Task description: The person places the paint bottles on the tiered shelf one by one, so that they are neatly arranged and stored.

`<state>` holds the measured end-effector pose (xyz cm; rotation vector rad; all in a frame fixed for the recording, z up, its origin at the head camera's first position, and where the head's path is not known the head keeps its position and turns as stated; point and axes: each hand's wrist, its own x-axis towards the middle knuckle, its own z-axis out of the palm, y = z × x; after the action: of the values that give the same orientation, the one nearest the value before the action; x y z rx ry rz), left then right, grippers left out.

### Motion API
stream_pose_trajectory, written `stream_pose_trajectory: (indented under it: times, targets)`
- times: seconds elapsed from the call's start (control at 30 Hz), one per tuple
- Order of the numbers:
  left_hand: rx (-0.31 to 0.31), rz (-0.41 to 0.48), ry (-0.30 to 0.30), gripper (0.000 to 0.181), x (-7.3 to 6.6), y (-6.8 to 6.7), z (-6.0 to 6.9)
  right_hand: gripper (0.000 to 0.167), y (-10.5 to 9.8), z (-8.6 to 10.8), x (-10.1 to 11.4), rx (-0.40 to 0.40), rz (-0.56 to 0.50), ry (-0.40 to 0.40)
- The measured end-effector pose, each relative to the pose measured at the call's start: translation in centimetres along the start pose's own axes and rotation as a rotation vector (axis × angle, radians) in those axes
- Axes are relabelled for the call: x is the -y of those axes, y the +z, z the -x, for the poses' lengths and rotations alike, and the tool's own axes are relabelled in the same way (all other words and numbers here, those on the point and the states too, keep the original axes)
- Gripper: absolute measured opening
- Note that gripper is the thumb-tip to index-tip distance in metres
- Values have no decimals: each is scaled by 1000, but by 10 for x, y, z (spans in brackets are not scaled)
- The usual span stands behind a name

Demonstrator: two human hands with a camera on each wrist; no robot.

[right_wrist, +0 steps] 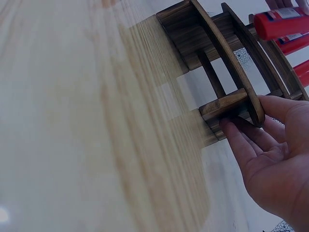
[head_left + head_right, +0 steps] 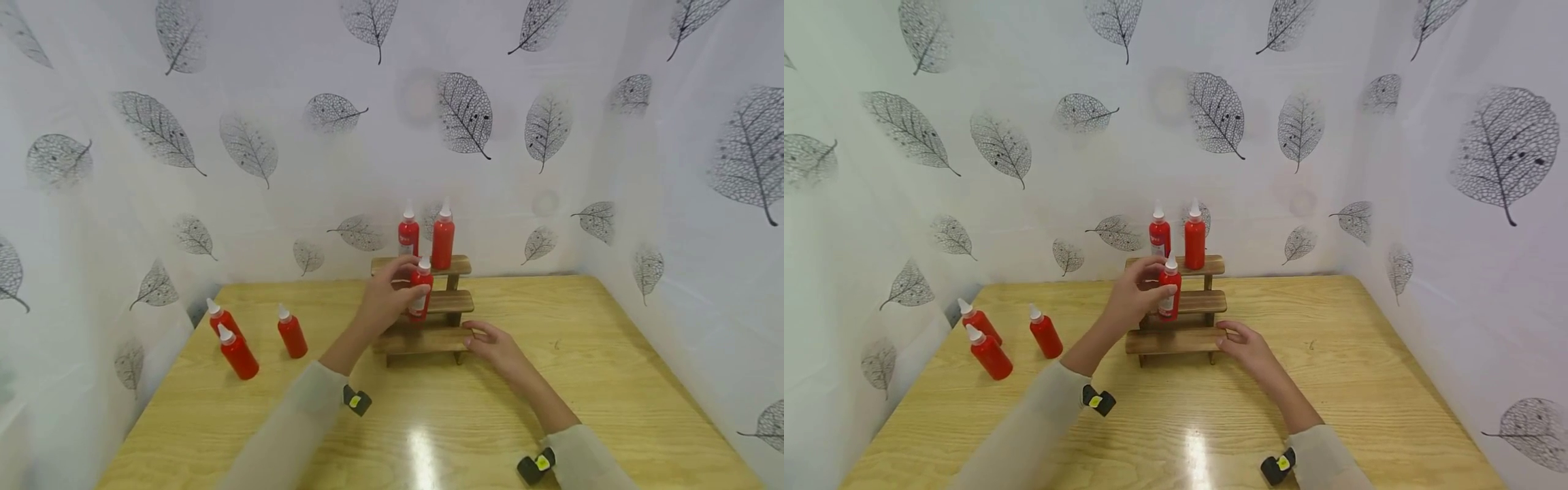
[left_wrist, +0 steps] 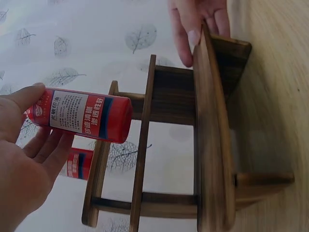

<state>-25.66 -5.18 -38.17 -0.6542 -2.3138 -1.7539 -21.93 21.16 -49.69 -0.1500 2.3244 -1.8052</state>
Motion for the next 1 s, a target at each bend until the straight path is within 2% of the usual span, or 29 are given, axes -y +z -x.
stream_pose_trajectory:
  times: [0.23, 0.53, 1.0]
  targets:
    - [15, -6, 7, 50, -3, 19, -17, 56, 1, -1, 1, -14, 2, 3]
    - [16, 35, -33, 47, 1, 37, -31, 56, -1, 0, 1, 5, 4, -7]
    - [25, 48, -10, 46, 9, 42, -35, 57, 0, 2, 3, 18, -19, 8]
